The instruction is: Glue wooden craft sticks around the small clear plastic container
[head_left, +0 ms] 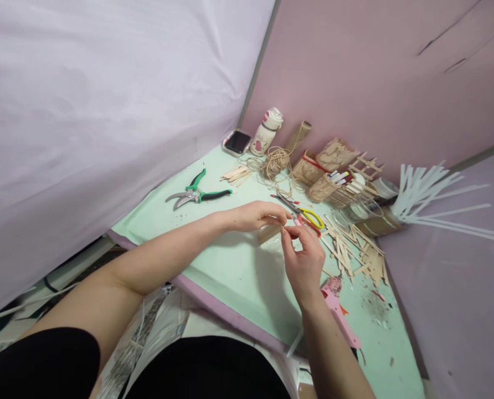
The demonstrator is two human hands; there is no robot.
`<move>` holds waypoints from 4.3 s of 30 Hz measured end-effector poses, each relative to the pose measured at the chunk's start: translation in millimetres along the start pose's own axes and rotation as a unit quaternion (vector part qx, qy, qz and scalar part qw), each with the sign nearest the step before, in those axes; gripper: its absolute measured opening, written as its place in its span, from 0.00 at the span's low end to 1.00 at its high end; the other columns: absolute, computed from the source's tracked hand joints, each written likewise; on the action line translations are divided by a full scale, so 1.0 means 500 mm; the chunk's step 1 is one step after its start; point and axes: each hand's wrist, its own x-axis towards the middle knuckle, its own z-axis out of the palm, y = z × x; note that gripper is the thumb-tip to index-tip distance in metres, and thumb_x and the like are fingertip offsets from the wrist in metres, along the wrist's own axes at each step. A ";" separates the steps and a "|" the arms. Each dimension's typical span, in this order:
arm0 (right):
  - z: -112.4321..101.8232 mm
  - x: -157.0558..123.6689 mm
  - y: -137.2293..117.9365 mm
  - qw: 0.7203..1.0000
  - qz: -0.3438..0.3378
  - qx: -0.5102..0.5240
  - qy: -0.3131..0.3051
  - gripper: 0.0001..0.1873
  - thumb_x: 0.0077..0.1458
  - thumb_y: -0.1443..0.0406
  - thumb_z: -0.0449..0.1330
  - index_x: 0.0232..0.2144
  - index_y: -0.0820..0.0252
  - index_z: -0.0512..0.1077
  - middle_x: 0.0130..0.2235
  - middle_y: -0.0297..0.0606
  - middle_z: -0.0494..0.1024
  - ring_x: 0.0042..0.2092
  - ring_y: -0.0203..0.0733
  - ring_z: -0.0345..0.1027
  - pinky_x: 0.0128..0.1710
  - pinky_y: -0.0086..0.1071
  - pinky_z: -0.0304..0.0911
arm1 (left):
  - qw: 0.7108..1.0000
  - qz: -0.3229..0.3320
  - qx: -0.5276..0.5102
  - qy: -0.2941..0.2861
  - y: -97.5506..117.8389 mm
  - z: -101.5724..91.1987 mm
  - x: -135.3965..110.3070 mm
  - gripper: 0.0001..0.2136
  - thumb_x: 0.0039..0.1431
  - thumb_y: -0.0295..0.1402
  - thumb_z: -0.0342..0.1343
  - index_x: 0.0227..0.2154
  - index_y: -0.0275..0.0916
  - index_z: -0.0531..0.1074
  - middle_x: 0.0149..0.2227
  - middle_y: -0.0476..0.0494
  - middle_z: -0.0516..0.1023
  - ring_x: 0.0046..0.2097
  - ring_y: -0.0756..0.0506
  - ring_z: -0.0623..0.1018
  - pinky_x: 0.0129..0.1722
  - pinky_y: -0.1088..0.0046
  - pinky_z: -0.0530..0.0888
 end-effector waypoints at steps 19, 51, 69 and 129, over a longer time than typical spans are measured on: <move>-0.006 -0.010 0.007 1.000 0.001 0.005 0.004 0.05 0.61 0.66 0.57 0.33 0.57 0.72 0.34 0.38 0.78 0.39 0.43 0.71 0.43 0.38 0.65 | 1.000 -0.018 -0.011 -0.019 0.010 -0.004 -0.010 0.17 0.61 0.23 0.52 0.51 0.43 0.71 0.61 0.41 0.69 0.62 0.45 0.68 0.58 0.66 0.66; -0.033 -0.074 0.038 0.937 0.284 0.183 -0.092 0.34 0.62 0.52 0.52 0.66 0.55 0.52 0.68 0.50 0.54 0.64 0.54 0.56 0.60 0.55 0.58 | 0.991 -0.122 0.055 0.003 0.048 0.025 -0.028 0.28 0.64 0.40 0.50 0.64 0.37 0.53 0.60 0.30 0.67 0.55 0.41 0.73 0.52 0.62 0.71; -0.013 -0.041 -0.045 0.995 0.001 -0.092 -0.041 0.13 0.61 0.59 0.58 0.44 0.61 0.71 0.43 0.44 0.78 0.46 0.49 0.69 0.53 0.45 0.57 | 0.992 -0.128 0.011 -0.001 0.037 0.012 -0.029 0.22 0.65 0.35 0.45 0.61 0.37 0.58 0.57 0.34 0.71 0.58 0.41 0.72 0.55 0.62 0.69; -0.021 -0.029 0.042 0.889 0.257 0.372 0.074 0.09 0.55 0.58 0.63 0.36 0.56 0.76 0.41 0.39 0.80 0.47 0.45 0.72 0.52 0.41 0.62 | 0.974 -0.092 -0.176 0.107 0.004 0.056 -0.032 0.34 0.59 0.51 0.55 0.63 0.46 0.48 0.63 0.35 0.55 0.59 0.36 0.66 0.48 0.61 0.75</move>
